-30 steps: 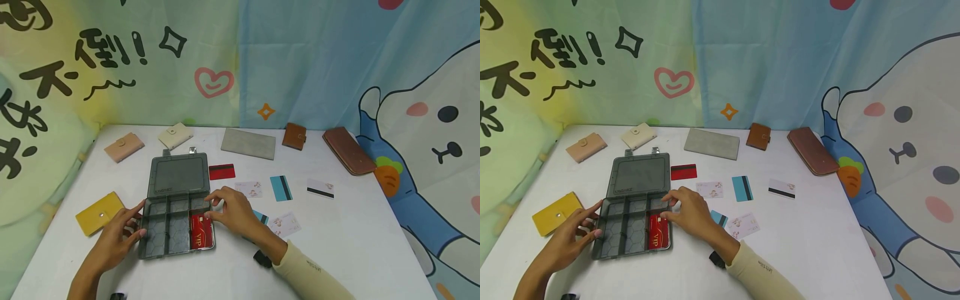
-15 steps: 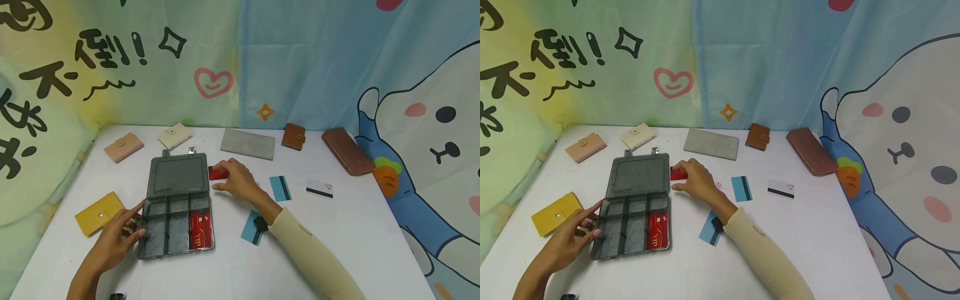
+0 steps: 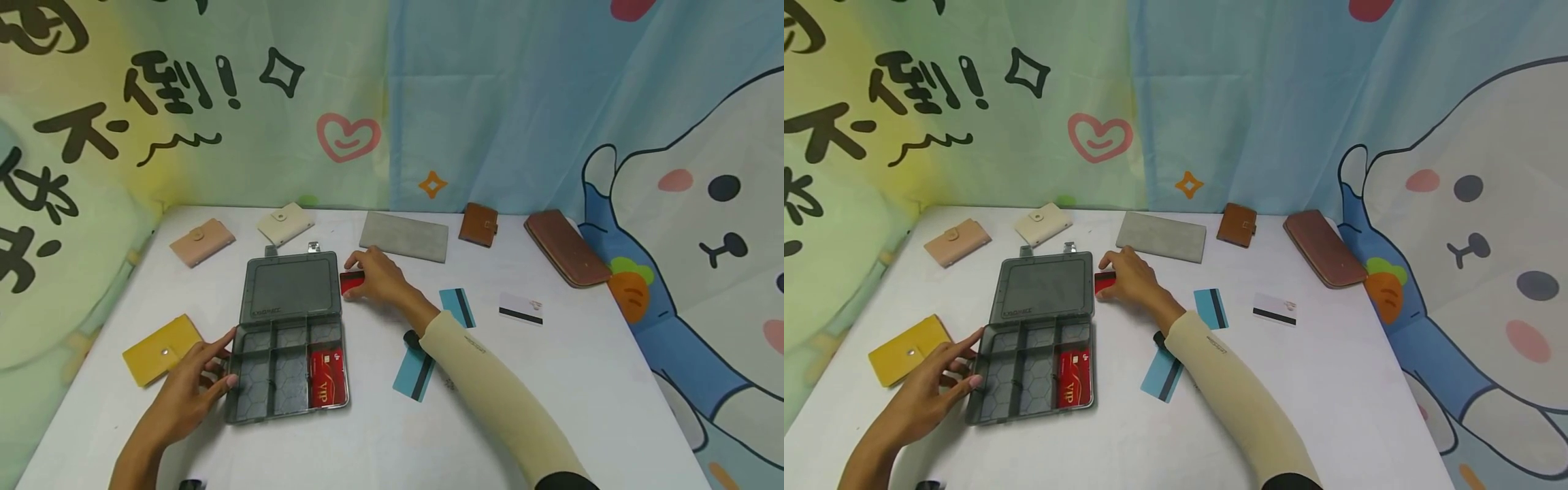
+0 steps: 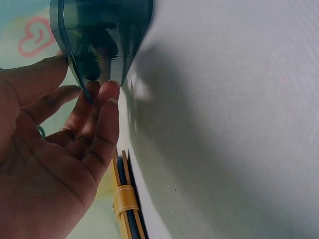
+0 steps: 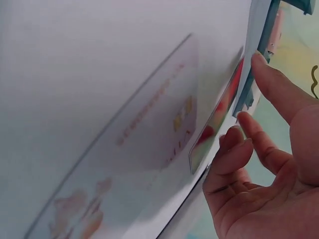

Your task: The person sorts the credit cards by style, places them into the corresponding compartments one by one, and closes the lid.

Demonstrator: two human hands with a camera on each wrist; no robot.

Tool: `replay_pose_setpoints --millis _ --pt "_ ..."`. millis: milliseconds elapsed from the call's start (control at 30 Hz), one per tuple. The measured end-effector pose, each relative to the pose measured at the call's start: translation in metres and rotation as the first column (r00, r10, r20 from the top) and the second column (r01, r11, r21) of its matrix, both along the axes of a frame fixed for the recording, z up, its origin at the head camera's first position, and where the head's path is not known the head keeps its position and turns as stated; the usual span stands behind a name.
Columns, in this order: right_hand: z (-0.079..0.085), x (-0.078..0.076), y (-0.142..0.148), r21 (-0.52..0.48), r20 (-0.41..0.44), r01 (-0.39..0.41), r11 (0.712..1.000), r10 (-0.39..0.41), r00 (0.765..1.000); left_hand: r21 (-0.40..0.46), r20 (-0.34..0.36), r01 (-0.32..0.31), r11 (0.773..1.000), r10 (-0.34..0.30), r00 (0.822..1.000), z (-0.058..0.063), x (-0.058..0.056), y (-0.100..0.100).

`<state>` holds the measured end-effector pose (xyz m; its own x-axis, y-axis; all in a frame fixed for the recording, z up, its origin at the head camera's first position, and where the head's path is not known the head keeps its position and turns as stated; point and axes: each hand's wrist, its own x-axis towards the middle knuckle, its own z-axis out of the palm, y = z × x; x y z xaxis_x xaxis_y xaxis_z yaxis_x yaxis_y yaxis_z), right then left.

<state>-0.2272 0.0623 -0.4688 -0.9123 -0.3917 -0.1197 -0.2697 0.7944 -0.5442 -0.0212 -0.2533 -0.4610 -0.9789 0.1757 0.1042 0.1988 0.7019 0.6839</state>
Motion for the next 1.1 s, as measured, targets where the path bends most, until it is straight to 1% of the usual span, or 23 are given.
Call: replay_pose_setpoints --millis 167,300,400,567,733,900,1000,1100 --pt "-0.002 -0.002 -0.003 0.029 0.014 0.027 0.999 -0.027 1.0 0.001 0.008 0.0 1.0 0.0 1.0 0.0 0.0 0.0" --pt "-0.003 -0.003 -0.002 0.009 0.016 0.069 0.998 -0.069 0.997 -0.001 0.007 0.001 1.0 -0.001 1.0 0.0 -0.001 0.0" --pt "-0.005 -0.004 0.0 -0.011 -0.008 0.096 0.995 -0.096 0.995 0.005 0.005 0.005 1.0 -0.005 1.0 0.0 -0.001 0.0" --pt "-0.007 -0.004 0.004 -0.058 -0.049 0.113 0.992 -0.116 0.992 -0.002 0.011 0.002 1.0 -0.002 1.0 0.0 -0.001 0.0" --pt "-0.001 0.0 0.009 -0.148 -0.054 0.145 0.978 -0.155 0.986 -0.011 0.014 -0.006 1.0 0.006 1.0 0.0 0.0 0.0" --pt "0.009 0.006 0.013 -0.248 -0.1 0.156 0.956 -0.186 0.977 -0.006 0.009 -0.003 1.0 0.003 1.0 0.0 0.0 -0.001" --pt "0.015 0.012 0.015 -0.315 -0.132 0.13 0.94 -0.18 0.975 -0.004 0.002 0.003 1.0 -0.003 1.0 0.0 0.0 -0.001" --pt "0.02 0.023 0.017 -0.379 -0.14 0.09 0.921 -0.153 0.978 0.002 -0.01 0.011 1.0 -0.011 1.0 0.0 0.0 0.0"
